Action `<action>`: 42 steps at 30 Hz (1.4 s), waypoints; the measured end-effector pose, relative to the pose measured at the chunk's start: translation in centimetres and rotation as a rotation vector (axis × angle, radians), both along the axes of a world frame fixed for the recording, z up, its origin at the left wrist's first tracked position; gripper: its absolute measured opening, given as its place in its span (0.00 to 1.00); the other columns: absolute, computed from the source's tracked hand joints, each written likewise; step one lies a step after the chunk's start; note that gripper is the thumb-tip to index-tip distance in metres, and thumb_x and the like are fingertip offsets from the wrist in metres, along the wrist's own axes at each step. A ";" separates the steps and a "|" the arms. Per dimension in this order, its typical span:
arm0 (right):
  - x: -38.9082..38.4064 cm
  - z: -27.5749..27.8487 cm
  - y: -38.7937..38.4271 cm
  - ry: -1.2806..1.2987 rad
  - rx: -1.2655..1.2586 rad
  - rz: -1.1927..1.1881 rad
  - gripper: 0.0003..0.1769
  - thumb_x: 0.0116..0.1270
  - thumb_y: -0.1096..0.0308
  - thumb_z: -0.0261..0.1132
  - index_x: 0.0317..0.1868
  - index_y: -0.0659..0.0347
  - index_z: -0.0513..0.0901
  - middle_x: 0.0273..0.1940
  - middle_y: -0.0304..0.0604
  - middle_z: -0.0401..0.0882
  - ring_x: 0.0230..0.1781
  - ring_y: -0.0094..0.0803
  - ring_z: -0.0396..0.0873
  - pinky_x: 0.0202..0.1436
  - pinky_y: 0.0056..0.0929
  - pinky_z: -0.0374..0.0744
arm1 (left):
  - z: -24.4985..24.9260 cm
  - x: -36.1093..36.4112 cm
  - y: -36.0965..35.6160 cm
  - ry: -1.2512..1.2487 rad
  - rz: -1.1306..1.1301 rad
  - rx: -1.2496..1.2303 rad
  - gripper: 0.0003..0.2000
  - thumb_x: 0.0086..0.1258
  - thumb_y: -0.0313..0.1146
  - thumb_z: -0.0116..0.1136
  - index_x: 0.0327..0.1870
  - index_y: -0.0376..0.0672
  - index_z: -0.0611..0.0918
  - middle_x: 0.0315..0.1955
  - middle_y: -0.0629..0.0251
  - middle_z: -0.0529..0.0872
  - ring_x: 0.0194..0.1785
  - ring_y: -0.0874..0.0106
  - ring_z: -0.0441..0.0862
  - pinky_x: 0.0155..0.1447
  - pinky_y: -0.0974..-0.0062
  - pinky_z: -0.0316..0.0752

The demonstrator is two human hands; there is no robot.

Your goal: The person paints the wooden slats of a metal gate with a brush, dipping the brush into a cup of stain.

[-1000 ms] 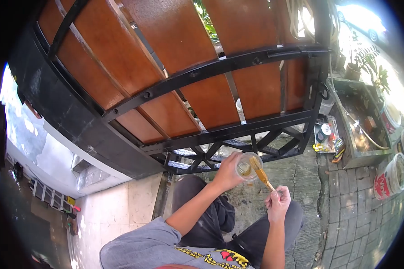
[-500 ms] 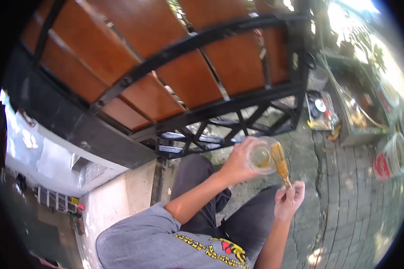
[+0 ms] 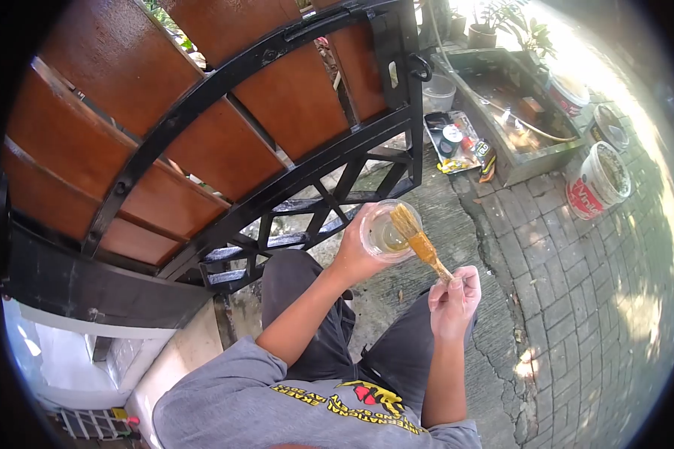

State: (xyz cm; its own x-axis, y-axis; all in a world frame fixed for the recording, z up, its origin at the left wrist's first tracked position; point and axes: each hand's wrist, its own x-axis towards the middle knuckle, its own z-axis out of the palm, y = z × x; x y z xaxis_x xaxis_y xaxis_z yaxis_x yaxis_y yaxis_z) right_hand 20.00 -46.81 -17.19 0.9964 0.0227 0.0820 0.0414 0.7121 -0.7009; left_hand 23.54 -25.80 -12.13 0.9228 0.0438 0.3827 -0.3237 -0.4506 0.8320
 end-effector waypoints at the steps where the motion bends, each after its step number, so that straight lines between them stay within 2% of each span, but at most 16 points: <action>1: 0.1 0.1 0.3 0.009 0.008 -0.005 0.17 0.80 0.57 0.69 0.47 0.55 0.70 0.21 0.38 0.75 0.15 0.22 0.68 0.19 0.20 0.66 | -0.2 0.2 0.3 -0.015 -0.005 0.003 0.34 0.51 0.32 0.87 0.61 0.39 0.82 0.54 0.62 0.86 0.59 0.68 0.86 0.65 0.70 0.80; 9: 0.8 1.8 3.7 0.051 0.145 -0.014 0.17 0.83 0.52 0.64 0.53 0.53 0.70 0.23 0.39 0.76 0.16 0.23 0.66 0.19 0.23 0.64 | -0.3 2.6 0.9 -0.048 -0.002 -0.139 0.35 0.49 0.35 0.89 0.59 0.39 0.81 0.55 0.59 0.86 0.59 0.65 0.86 0.65 0.67 0.80; 12: 2.0 2.7 4.0 -0.056 0.177 -0.001 0.16 0.86 0.51 0.57 0.58 0.53 0.70 0.27 0.35 0.76 0.17 0.21 0.67 0.19 0.20 0.65 | -1.2 4.2 0.8 -0.102 -0.024 -0.115 0.36 0.49 0.36 0.90 0.59 0.39 0.81 0.55 0.59 0.86 0.58 0.64 0.86 0.63 0.67 0.80; 13: 2.6 3.0 4.0 -0.087 0.155 -0.005 0.14 0.88 0.53 0.56 0.57 0.53 0.69 0.28 0.36 0.76 0.17 0.21 0.67 0.19 0.20 0.65 | -1.6 4.8 0.6 -0.085 -0.013 -0.112 0.35 0.49 0.37 0.89 0.59 0.38 0.81 0.53 0.58 0.85 0.58 0.62 0.86 0.62 0.65 0.81; 16: 4.3 4.9 4.5 -0.100 0.039 -0.088 0.14 0.85 0.53 0.60 0.53 0.52 0.68 0.25 0.41 0.76 0.15 0.23 0.68 0.18 0.21 0.66 | -2.3 6.5 0.1 -0.018 -0.026 -0.116 0.34 0.51 0.37 0.87 0.58 0.37 0.81 0.54 0.56 0.85 0.58 0.59 0.86 0.62 0.63 0.81; 19: 5.6 7.4 5.7 -0.093 -0.030 -0.156 0.11 0.84 0.61 0.62 0.52 0.52 0.68 0.27 0.44 0.80 0.15 0.26 0.71 0.16 0.20 0.70 | -3.2 8.4 -0.6 0.103 -0.072 -0.141 0.33 0.53 0.38 0.85 0.59 0.36 0.81 0.53 0.53 0.85 0.57 0.55 0.86 0.62 0.61 0.81; 22: 7.5 10.1 7.2 -0.114 -0.119 -0.228 0.10 0.82 0.68 0.64 0.50 0.52 0.68 0.28 0.47 0.82 0.16 0.29 0.77 0.14 0.21 0.70 | -3.4 10.0 -2.1 0.039 -0.143 -0.206 0.34 0.53 0.37 0.85 0.61 0.36 0.80 0.52 0.52 0.85 0.56 0.53 0.86 0.62 0.59 0.80; 23: 8.2 11.2 7.8 -0.119 -0.160 -0.243 0.11 0.82 0.68 0.64 0.49 0.52 0.68 0.28 0.48 0.82 0.16 0.30 0.78 0.13 0.21 0.70 | -4.5 10.7 -3.0 0.011 -0.148 -0.161 0.30 0.60 0.38 0.80 0.61 0.34 0.80 0.51 0.51 0.85 0.56 0.53 0.86 0.62 0.58 0.79; 25: 9.5 13.1 9.4 -0.110 -0.243 -0.300 0.12 0.81 0.68 0.65 0.47 0.54 0.67 0.25 0.49 0.82 0.16 0.31 0.79 0.15 0.22 0.72 | -5.2 11.9 -4.5 0.161 -0.309 -0.410 0.31 0.59 0.38 0.78 0.62 0.33 0.79 0.53 0.46 0.83 0.58 0.46 0.83 0.64 0.54 0.78; 28: 11.1 13.2 11.0 -0.140 -0.324 -0.356 0.13 0.81 0.68 0.66 0.46 0.57 0.67 0.26 0.50 0.83 0.18 0.32 0.80 0.18 0.24 0.75 | -7.3 13.3 -5.7 -0.121 -0.435 -0.160 0.22 0.65 0.35 0.70 0.59 0.38 0.81 0.52 0.48 0.83 0.59 0.48 0.83 0.62 0.55 0.79; 30: 11.4 13.5 12.1 -0.166 -0.393 -0.373 0.10 0.81 0.70 0.63 0.48 0.58 0.67 0.30 0.49 0.83 0.19 0.32 0.79 0.19 0.22 0.72 | -7.4 13.7 -6.2 -0.062 -0.500 -0.033 0.18 0.68 0.35 0.67 0.57 0.42 0.82 0.52 0.52 0.84 0.58 0.52 0.84 0.60 0.56 0.79; 31: 11.7 13.3 12.5 -0.176 -0.384 -0.387 0.10 0.81 0.71 0.63 0.48 0.59 0.67 0.30 0.51 0.83 0.20 0.32 0.81 0.20 0.23 0.73 | -6.7 13.4 -5.5 0.027 -0.535 -0.231 0.15 0.72 0.36 0.65 0.57 0.46 0.82 0.52 0.58 0.85 0.58 0.57 0.84 0.59 0.58 0.79; 33: 12.4 12.7 12.7 -0.218 -0.394 -0.398 0.11 0.79 0.70 0.65 0.50 0.63 0.71 0.31 0.52 0.86 0.23 0.31 0.83 0.22 0.24 0.78 | -7.0 14.2 -4.9 -0.164 -0.590 -0.134 0.19 0.71 0.40 0.68 0.59 0.47 0.81 0.53 0.56 0.85 0.59 0.57 0.84 0.61 0.56 0.78; 34: 12.5 12.5 12.8 -0.201 -0.393 -0.387 0.10 0.79 0.70 0.64 0.52 0.65 0.72 0.32 0.54 0.86 0.23 0.32 0.83 0.22 0.25 0.78 | -7.3 14.3 -4.5 -0.190 -0.605 -0.110 0.19 0.71 0.41 0.68 0.59 0.47 0.81 0.53 0.56 0.85 0.59 0.57 0.84 0.61 0.56 0.78; 37: 13.4 11.9 13.9 -0.188 -0.406 -0.356 0.13 0.81 0.69 0.60 0.59 0.68 0.74 0.36 0.58 0.86 0.23 0.34 0.82 0.23 0.27 0.78 | -7.8 14.6 -3.5 -0.104 -0.524 -0.085 0.20 0.70 0.41 0.69 0.60 0.47 0.81 0.54 0.56 0.85 0.60 0.56 0.83 0.62 0.56 0.77; 42: 15.1 12.3 15.3 -0.359 -0.331 -0.356 0.11 0.82 0.72 0.62 0.57 0.70 0.75 0.37 0.57 0.87 0.26 0.31 0.84 0.24 0.25 0.82 | -8.5 14.7 -3.1 -0.004 -0.356 -0.069 0.21 0.69 0.42 0.70 0.61 0.47 0.81 0.54 0.55 0.85 0.61 0.56 0.83 0.63 0.55 0.77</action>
